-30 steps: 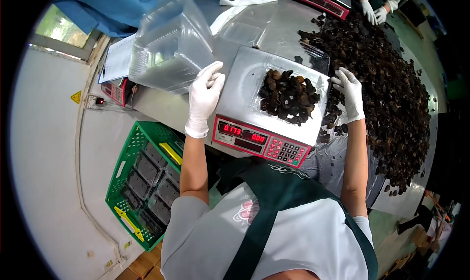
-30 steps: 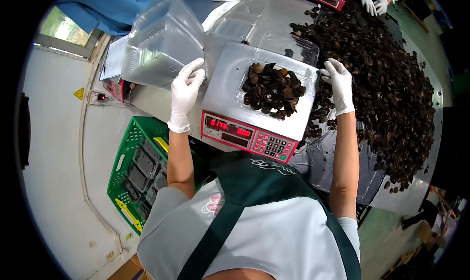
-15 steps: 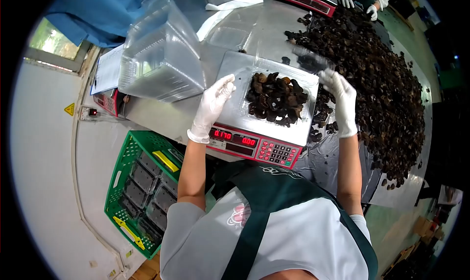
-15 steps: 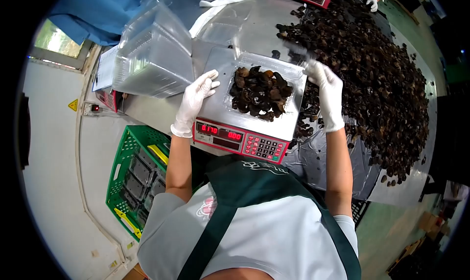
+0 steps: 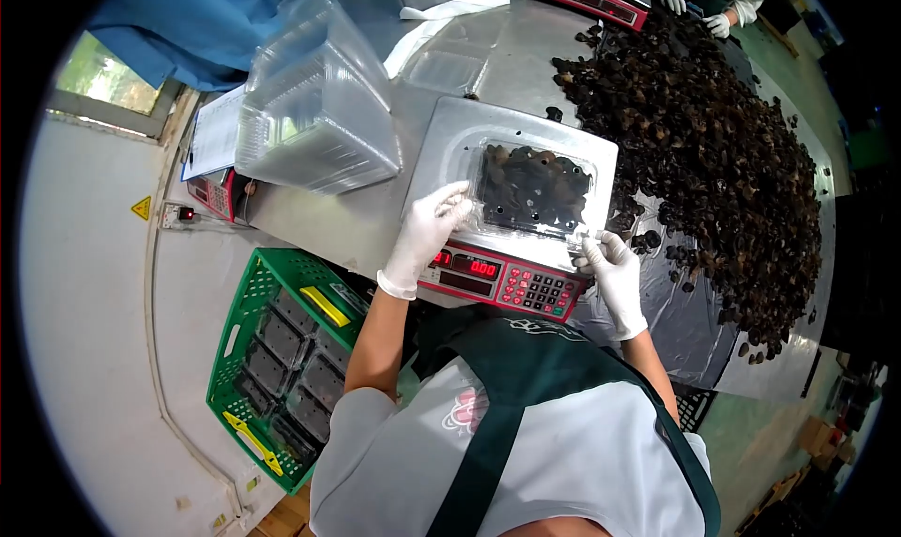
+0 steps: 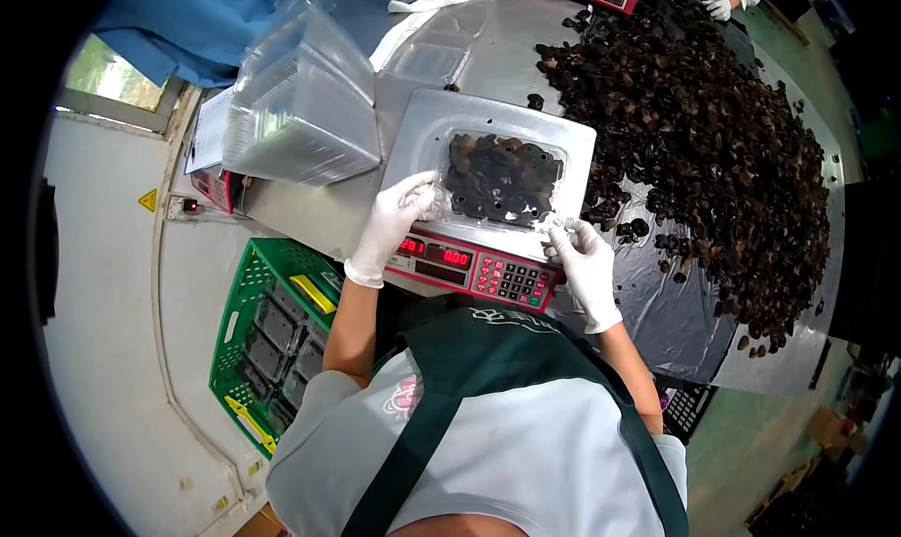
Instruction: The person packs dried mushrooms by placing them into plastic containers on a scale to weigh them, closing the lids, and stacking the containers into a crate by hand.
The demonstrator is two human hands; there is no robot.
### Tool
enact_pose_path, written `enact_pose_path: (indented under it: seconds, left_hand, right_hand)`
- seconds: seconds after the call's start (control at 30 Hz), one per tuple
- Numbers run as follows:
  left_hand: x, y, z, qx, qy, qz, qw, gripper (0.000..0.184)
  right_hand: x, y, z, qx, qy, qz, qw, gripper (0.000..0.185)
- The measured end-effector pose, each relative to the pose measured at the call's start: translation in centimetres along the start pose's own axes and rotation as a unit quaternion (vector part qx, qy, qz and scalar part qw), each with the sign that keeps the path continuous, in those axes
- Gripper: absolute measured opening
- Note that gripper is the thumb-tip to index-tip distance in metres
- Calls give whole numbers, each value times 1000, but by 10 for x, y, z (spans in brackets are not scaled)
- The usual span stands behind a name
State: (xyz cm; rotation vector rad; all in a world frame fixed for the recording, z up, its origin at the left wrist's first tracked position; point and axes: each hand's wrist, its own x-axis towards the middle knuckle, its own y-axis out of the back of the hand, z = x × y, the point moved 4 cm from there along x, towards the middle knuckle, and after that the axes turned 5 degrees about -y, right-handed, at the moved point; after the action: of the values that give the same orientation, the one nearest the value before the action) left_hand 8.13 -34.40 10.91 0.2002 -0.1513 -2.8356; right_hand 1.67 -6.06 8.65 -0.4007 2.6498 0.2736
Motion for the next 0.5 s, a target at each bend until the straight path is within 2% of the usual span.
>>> enact_pose_path:
  seconds: [0.07,0.13,0.2,0.5]
  left_hand:
    - [-7,-1,-10,-51,23,-29,998,29]
    - [-16,-3,-2,-76,57,-24,995,23]
    - [-24,-4,0,-95,135,-67,984,19]
    - [-28,-13,-15,-161,107,-27,981,10]
  right_hand:
    - [-3,-5,-11,74,-44,-43,995,23]
    - [-4,-4,-17,84,-52,-50,994,20]
    - [-5,-5,-20,94,-59,-58,992,18]
    - [-1,-7,-15,94,-48,-80,991,11]
